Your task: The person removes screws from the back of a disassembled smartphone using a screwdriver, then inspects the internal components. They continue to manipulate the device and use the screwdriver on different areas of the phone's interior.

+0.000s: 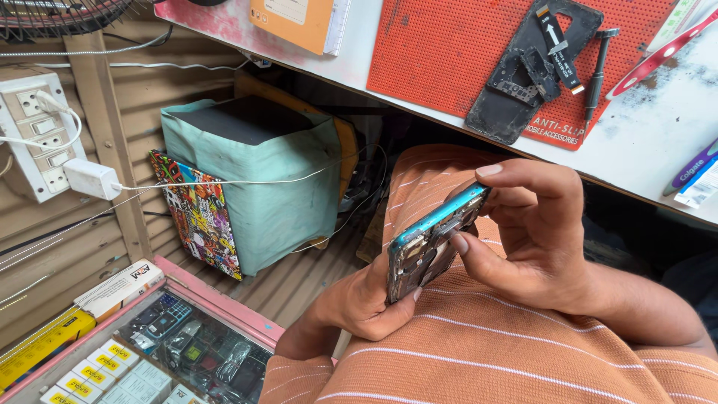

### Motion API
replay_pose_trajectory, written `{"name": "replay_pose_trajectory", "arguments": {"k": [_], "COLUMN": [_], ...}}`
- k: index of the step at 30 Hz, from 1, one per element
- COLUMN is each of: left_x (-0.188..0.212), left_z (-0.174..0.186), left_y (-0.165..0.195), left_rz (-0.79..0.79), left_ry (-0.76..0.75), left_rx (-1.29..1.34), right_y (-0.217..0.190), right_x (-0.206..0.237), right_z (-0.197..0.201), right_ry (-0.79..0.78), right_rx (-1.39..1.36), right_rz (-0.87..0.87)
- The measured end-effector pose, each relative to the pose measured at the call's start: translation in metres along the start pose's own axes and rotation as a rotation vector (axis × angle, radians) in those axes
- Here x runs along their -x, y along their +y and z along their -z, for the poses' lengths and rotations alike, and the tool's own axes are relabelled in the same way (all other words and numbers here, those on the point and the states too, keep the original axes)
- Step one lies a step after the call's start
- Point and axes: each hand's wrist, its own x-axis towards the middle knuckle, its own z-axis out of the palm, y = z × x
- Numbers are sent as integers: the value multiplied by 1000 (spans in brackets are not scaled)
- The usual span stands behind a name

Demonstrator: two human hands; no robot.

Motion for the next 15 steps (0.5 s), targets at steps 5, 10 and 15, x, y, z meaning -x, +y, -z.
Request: {"name": "replay_pose_trajectory", "arguments": {"k": [5, 10, 15], "left_x": [-3, -4, -4], "left_z": [0, 1, 1], "left_y": [-3, -6, -7], "left_rz": [-17, -91, -76], "left_ry": [-10, 12, 16], "left_rx": [-12, -71, -84], "right_y": [0, -1, 1], "right_x": [-3, -5, -5], "right_z": [2, 2, 1], "right_ry": [-12, -13, 0], "right_rx": [18, 5, 2], "right_rz": [10, -4, -3]}}
